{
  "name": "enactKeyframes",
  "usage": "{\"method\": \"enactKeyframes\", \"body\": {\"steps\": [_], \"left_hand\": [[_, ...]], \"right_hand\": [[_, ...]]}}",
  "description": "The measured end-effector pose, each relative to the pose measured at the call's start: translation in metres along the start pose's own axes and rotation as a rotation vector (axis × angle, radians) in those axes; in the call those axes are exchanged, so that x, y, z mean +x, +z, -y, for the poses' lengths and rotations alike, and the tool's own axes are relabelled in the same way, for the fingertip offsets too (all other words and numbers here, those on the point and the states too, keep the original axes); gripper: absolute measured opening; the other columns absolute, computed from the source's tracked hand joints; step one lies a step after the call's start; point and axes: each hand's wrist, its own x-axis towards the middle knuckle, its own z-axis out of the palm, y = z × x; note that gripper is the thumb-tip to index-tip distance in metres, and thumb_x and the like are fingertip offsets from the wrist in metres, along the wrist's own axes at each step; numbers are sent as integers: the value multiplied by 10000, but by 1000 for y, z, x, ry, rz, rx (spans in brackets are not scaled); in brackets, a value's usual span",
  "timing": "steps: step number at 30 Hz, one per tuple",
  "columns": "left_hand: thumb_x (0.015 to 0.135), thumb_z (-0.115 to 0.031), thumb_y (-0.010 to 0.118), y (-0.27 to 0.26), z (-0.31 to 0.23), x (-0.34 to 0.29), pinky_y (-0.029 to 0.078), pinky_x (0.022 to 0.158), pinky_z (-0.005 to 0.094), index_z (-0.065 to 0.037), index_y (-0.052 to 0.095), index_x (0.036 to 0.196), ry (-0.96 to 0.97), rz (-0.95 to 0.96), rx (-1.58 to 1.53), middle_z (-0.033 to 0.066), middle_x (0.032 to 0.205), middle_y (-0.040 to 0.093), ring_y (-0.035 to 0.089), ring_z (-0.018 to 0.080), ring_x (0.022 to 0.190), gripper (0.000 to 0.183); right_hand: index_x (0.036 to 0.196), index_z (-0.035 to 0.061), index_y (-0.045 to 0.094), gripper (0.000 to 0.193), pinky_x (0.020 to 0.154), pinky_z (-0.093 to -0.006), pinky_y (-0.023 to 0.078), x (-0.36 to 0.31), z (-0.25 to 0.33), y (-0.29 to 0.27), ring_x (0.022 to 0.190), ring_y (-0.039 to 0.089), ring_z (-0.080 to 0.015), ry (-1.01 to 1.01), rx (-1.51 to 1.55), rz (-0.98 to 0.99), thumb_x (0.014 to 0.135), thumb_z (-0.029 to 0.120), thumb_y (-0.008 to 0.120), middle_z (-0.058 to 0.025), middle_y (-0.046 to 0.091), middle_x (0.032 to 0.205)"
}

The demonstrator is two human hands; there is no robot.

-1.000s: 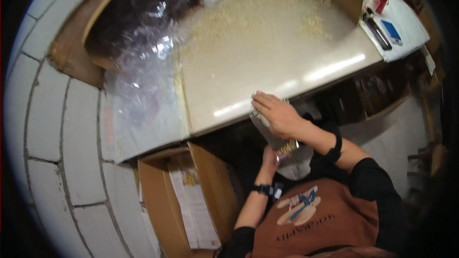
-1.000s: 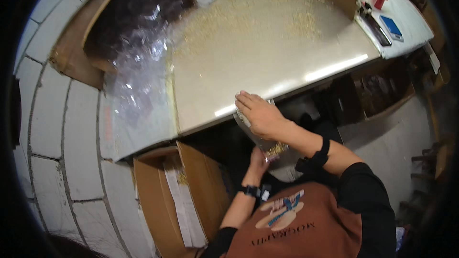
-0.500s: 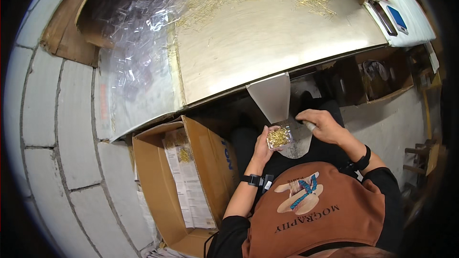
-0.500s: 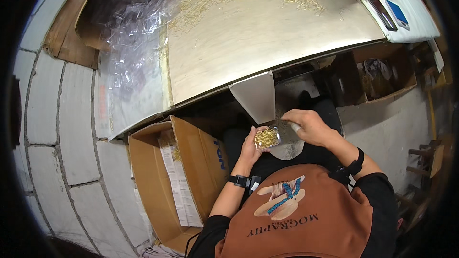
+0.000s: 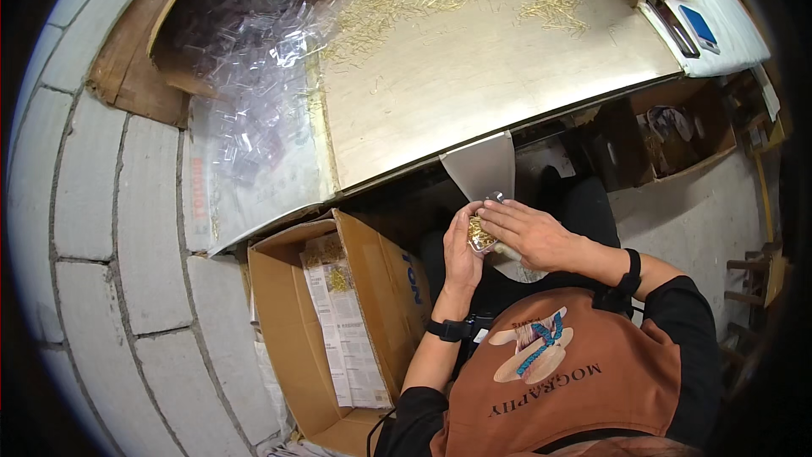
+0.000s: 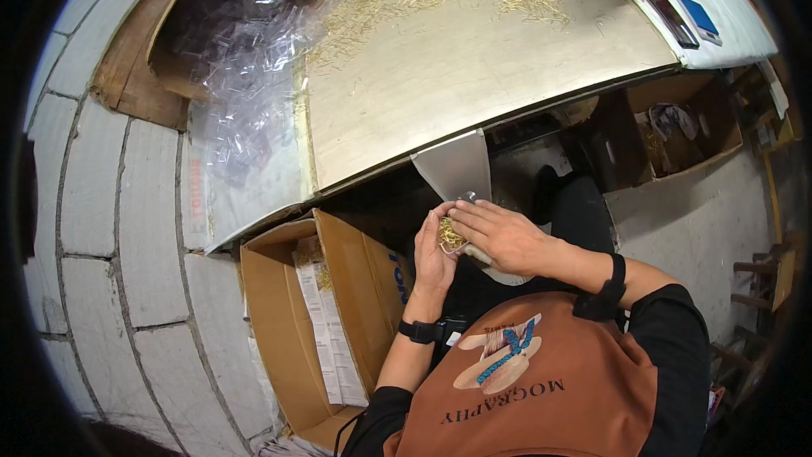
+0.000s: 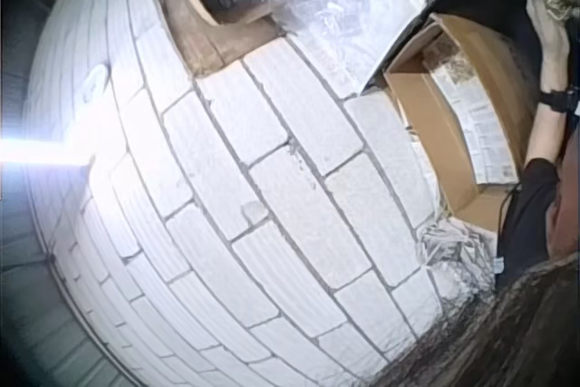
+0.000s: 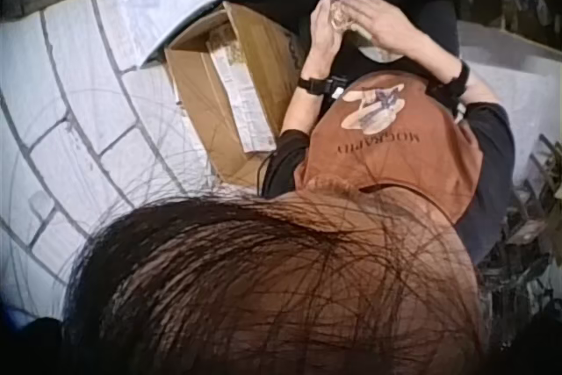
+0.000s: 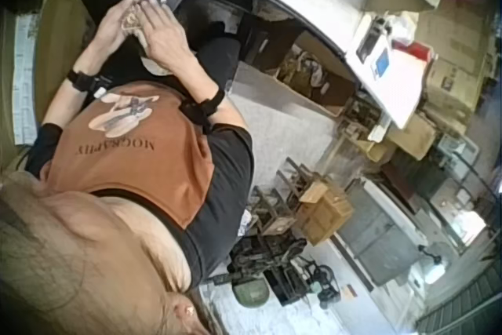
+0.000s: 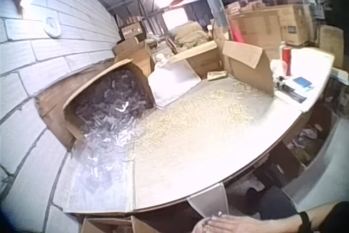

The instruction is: Packing small metal loops into individual plastic bags at a workstation.

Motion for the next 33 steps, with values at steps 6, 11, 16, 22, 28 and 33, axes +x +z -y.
{"method": "enactKeyframes", "body": {"steps": [6,11,16,22,28,33], "left_hand": [[996,-252,389,0,1,-2,526,655,252,-13,505,1160,-4,26,52,72,1016,601,619,136,829,312],[981,-229,428,-3,-7,-5,566,713,291,1,465,1198,-21,96,-48,116,1093,579,626,189,931,318],[954,-306,490,-3,-19,-14,587,755,346,0,395,1256,-38,179,-55,143,1135,554,620,233,997,441],[966,-262,475,7,-13,-14,571,778,346,2,418,1240,-36,97,-97,121,1123,554,612,205,988,385],[981,-220,445,7,-9,-13,506,861,303,18,436,1235,28,67,-48,112,1121,559,590,172,997,349],[984,-217,430,-2,-9,-12,526,834,310,19,434,1245,17,63,1,122,1127,563,593,182,1007,352]], "right_hand": [[1274,29,475,513,999,-393,420,12,4,-17,1225,456,-318,118,391,-100,777,4,600,-153,478,1316],[1296,42,458,531,1003,-360,411,9,-4,-17,1201,489,-328,167,584,-209,782,-68,532,-174,478,1317],[1267,19,476,487,1000,-373,402,5,-12,-39,1213,477,-330,291,501,-282,807,59,632,-185,491,1297],[1349,20,374,832,1051,-440,339,18,10,-24,1324,327,-358,213,225,-121,683,300,786,-166,386,1401],[1339,43,403,745,1056,-438,330,20,6,-9,1330,317,-354,211,273,-70,723,271,753,-159,373,1413],[1318,52,437,584,1041,-435,345,19,8,3,1298,364,-351,266,334,-110,800,184,674,-154,385,1405]]}}
